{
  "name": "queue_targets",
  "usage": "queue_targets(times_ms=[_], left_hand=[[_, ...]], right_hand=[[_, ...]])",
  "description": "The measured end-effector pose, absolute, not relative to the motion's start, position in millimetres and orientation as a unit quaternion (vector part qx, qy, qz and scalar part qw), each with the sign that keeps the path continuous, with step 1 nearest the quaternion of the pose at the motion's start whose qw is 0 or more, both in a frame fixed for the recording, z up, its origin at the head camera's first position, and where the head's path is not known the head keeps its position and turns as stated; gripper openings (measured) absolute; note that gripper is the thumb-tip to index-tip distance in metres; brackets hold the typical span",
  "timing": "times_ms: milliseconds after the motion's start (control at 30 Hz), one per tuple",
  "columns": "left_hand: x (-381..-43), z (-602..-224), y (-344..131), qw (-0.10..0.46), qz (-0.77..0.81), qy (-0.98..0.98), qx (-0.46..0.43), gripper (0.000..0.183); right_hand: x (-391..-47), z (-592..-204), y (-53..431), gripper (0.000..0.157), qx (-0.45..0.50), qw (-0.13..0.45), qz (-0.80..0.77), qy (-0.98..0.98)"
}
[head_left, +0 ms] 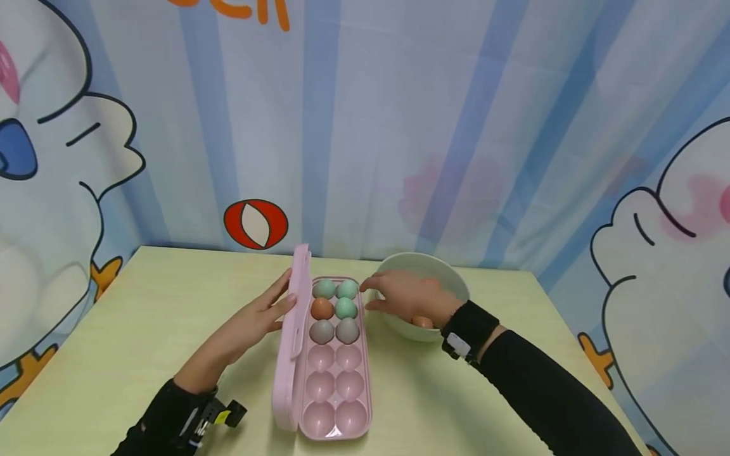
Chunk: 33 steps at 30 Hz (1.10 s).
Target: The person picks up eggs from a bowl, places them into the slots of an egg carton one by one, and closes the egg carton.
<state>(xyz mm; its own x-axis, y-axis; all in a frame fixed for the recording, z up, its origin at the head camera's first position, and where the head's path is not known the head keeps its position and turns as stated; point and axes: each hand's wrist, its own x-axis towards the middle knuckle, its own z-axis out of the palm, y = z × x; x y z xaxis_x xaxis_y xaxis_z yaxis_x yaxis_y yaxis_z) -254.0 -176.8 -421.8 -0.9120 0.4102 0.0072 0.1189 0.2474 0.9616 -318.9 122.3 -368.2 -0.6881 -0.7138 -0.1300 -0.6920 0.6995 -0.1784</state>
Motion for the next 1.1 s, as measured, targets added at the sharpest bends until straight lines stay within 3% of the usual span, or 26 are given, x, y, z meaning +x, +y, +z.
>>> queue_targets(times_ms=[133,267,400,833,1100], left_hand=[[-253.8,-422.0,-177.4,0.122,0.589,0.781,0.169,0.07],[-253.9,-421.3,-177.5,0.121,0.588,0.782,0.168,0.07],[-253.7,-420.2,-177.7,0.121,0.587,0.783,0.166,0.071],[-254.2,-420.6,-178.0,0.124,0.592,0.779,0.167,0.072],[-253.8,-421.7,-177.4,0.127,0.594,0.777,0.167,0.072]], right_hand=[[-324.1,-361.4,136.2,0.045,-0.344,0.111,-0.065,0.93],[-336.1,-360.0,145.8,0.051,-0.358,0.073,-0.012,0.931],[-345.8,-363.4,153.6,0.052,-0.352,0.092,-0.016,0.931],[-355.0,-381.3,161.3,0.043,-0.284,0.189,0.016,0.94],[-349.4,-394.5,158.9,0.024,-0.28,0.25,0.034,0.926]])
